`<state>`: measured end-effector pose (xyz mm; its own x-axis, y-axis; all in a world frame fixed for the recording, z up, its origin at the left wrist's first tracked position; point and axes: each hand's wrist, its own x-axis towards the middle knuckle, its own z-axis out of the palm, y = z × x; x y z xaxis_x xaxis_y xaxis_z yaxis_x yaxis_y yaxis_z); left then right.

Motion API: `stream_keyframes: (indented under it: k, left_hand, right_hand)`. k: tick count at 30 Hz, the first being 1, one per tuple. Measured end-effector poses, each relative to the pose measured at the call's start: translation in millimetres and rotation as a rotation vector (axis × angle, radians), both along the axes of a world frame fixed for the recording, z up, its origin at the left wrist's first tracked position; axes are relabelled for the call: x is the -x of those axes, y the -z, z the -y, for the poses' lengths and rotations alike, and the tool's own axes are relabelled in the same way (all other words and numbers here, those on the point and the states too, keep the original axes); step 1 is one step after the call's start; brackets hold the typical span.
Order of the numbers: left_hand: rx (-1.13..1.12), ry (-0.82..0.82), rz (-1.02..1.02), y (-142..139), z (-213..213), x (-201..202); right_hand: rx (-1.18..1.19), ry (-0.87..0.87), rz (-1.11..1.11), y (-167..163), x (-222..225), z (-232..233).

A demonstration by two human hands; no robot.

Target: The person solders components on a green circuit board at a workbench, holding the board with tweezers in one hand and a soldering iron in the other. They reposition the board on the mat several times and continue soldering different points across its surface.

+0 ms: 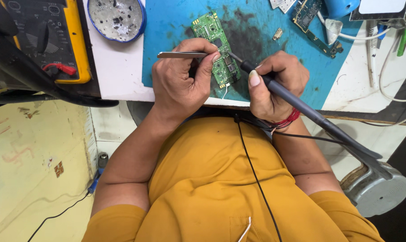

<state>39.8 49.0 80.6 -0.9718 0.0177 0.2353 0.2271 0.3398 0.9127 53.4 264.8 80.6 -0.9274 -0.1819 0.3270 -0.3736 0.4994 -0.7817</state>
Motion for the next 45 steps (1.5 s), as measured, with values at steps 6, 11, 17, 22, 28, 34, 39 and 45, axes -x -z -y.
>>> stream_keyframes:
  k: [6,11,17,22,28,34,39,45]
  left_hand:
    - [0.006,-0.006,-0.014,0.0,-0.4,-0.9]
    - [-0.004,-0.009,0.007,-0.7,-0.3,-0.4]
    - [-0.004,-0.007,-0.007,-1.0,-0.7,-0.3]
    - [-0.006,-0.006,-0.016,-1.3,-0.1,-0.1]
    - [-0.007,-0.009,-0.017,-1.2,-1.4,-0.3]
    - [-0.001,-0.006,-0.007,-1.0,-1.7,-0.1]
    - [-0.003,-0.01,-0.011,-0.8,-1.4,-0.5]
    - [-0.003,-0.011,-0.007,-0.8,-1.9,-0.7]
  right_hand:
    - [-0.03,0.011,0.005,1.7,1.1,1.3]
    - [-0.029,0.003,0.003,0.6,2.2,2.0]
    - [-0.05,0.012,-0.008,0.1,1.4,1.5]
    - [-0.043,0.016,-0.019,0.8,2.0,2.2]
    - [-0.064,0.024,-0.026,0.7,1.1,1.7]
    - [-0.06,0.025,-0.044,2.4,1.2,1.2]
    - [-0.084,0.025,-0.048,2.8,0.1,0.9]
    - [0.02,0.124,-0.058,1.4,-0.1,6.7]
